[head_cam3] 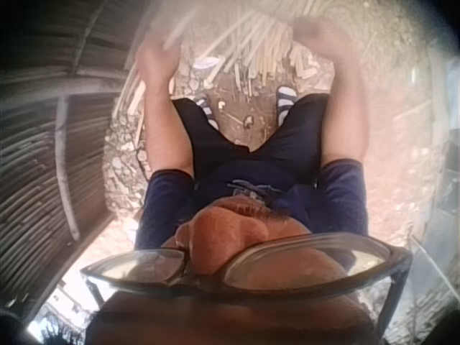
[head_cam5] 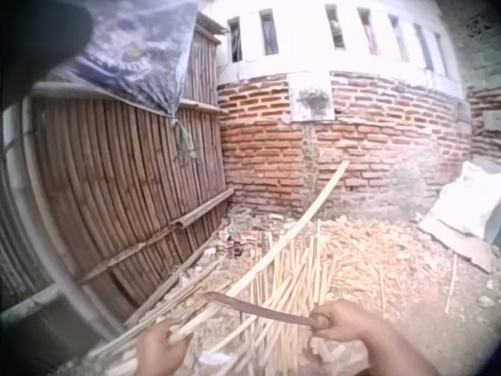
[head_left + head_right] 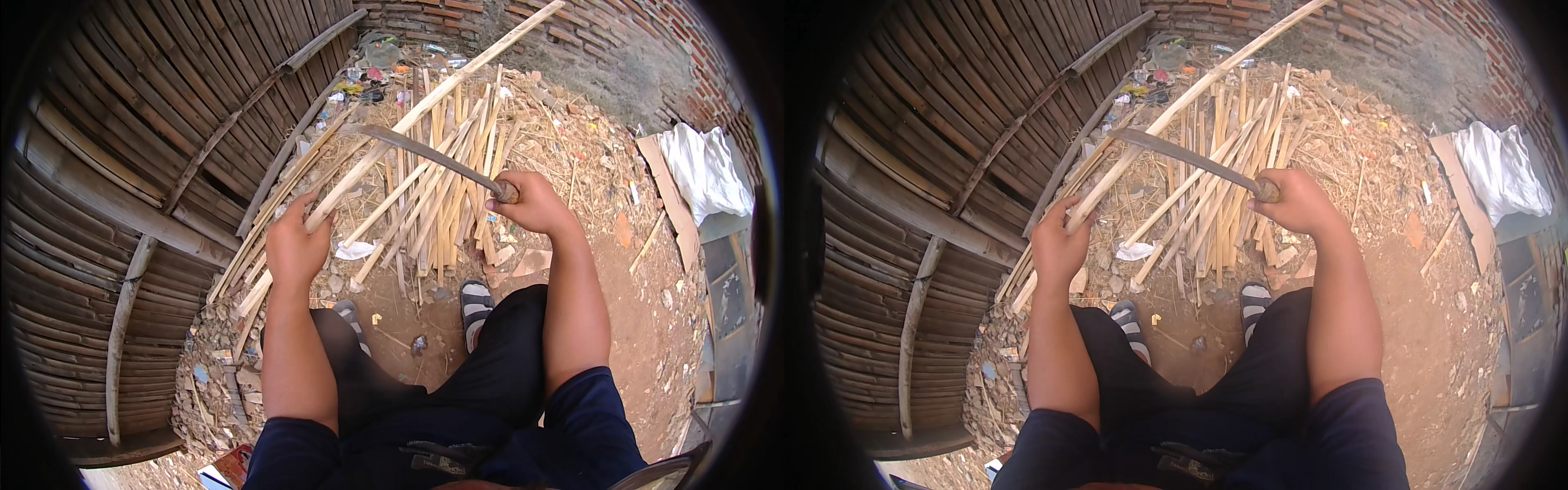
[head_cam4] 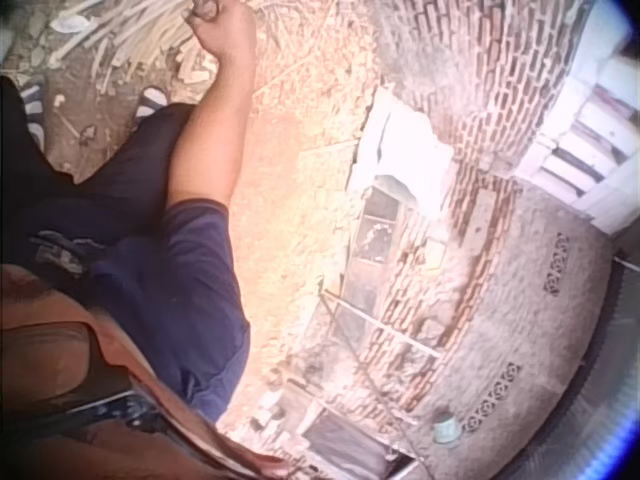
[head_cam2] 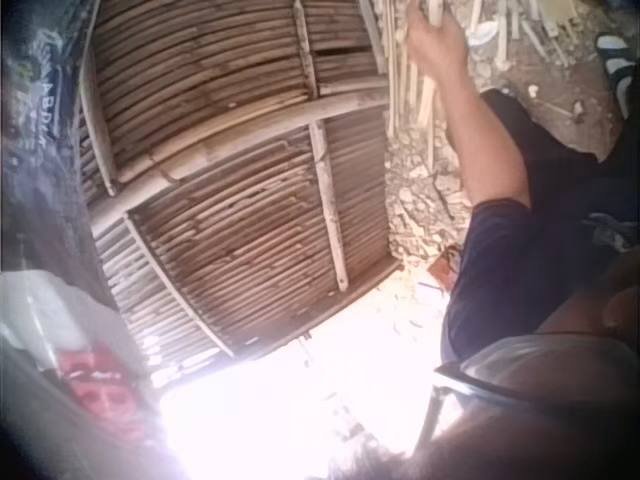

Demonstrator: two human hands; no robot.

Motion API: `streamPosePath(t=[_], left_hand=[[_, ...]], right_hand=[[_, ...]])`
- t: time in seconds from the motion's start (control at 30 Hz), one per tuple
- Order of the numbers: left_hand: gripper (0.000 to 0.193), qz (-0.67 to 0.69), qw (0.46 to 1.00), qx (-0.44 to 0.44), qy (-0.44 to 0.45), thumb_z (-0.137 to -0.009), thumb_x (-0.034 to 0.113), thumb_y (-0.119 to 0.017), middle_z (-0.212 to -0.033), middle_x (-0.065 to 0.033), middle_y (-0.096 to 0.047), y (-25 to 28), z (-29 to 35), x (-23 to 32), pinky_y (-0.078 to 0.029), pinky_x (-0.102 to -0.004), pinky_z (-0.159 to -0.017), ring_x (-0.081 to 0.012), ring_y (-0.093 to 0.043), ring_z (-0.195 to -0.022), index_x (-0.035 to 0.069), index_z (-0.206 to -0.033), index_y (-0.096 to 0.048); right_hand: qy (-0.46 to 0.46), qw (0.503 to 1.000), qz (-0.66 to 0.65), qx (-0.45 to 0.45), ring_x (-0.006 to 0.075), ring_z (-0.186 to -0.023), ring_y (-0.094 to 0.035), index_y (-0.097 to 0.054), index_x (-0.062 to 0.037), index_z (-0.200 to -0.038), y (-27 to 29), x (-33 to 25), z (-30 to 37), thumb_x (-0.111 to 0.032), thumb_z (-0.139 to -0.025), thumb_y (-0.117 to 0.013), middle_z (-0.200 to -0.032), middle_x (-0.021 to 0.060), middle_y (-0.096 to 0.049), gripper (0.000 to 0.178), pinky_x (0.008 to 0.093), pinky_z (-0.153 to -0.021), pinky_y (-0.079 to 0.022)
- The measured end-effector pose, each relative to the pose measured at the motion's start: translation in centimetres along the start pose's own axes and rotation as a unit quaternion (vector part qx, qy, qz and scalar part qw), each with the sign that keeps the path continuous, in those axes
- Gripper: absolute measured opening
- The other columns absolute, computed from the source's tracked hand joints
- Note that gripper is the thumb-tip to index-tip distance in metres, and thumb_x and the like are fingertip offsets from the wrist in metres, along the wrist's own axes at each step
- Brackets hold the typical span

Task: The person shaves a strip of wood using a machete, holding the wood piece by hand and repeatedly sliding the blade along the surface to remove thin shavings.

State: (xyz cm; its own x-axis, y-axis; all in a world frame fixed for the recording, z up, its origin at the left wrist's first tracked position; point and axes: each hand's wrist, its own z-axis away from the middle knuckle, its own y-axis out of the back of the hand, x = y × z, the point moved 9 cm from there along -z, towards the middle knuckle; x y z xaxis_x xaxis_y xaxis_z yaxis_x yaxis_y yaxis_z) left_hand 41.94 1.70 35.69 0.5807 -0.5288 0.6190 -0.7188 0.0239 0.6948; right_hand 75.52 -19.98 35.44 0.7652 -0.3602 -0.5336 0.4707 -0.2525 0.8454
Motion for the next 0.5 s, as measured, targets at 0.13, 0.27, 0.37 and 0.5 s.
streamPosePath(t=[0.13, 0.27, 0.37, 0.5], left_hand=[[0.044, -0.02, 0.999, -0.023, 0.021, -0.088, 0.029, -0.088, -0.082, -0.0135, -0.074, 0.3, 0.1, 0.5, -0.055, -0.0395, -0.07, -0.0287, -0.073, -0.075, 0.013, -0.127, -0.078], [0.046, -0.024, 0.999, -0.032, 0.035, -0.087, 0.029, -0.09, -0.083, -0.0137, -0.073, 0.5, 0.1, 0.2, -0.054, -0.038, -0.071, -0.0264, -0.07, -0.074, 0.011, -0.128, -0.078], [0.043, -0.038, 0.999, -0.008, -0.004, -0.088, 0.031, -0.086, -0.082, -0.0144, -0.077, 0.6, 0.0, 0.1, -0.057, -0.0429, -0.069, -0.0346, -0.077, -0.076, 0.015, -0.127, -0.078], [0.044, -0.009, 1.0, -0.017, 0.007, -0.088, 0.03, -0.087, -0.082, -0.0146, -0.076, 0.3, -0.1, 0.1, -0.057, -0.0415, -0.071, -0.0319, -0.075, -0.076, 0.013, -0.128, -0.078]], right_hand=[[0.08, 0.997, 0.012, -0.008, 0.0297, -0.077, -0.069, -0.075, -0.0036, -0.101, -1.5, -3.1, 0.1, -0.025, -0.085, -0.09, -0.081, 0.0172, -0.072, 0.03, 0.0423, -0.075, -0.054], [-0.025, 0.999, 0.004, 0.044, 0.0379, -0.091, -0.073, -0.078, -0.0085, -0.112, 0.5, -0.1, -0.3, -0.033, -0.087, -0.089, -0.095, 0.0185, -0.077, 0.037, 0.0471, -0.083, -0.056], [-0.06, 0.987, -0.035, 0.147, 0.0332, -0.085, -0.073, -0.077, -0.0055, -0.111, 2.3, 2.9, -0.2, -0.032, -0.088, -0.088, -0.09, 0.0174, -0.075, 0.037, 0.0459, -0.08, -0.056], [-0.053, 0.992, -0.042, 0.109, 0.0315, -0.086, -0.074, -0.076, -0.0045, -0.115, 2.0, 3.0, -0.1, -0.032, -0.089, -0.088, -0.092, 0.0173, -0.076, 0.039, 0.0452, -0.081, -0.056]])
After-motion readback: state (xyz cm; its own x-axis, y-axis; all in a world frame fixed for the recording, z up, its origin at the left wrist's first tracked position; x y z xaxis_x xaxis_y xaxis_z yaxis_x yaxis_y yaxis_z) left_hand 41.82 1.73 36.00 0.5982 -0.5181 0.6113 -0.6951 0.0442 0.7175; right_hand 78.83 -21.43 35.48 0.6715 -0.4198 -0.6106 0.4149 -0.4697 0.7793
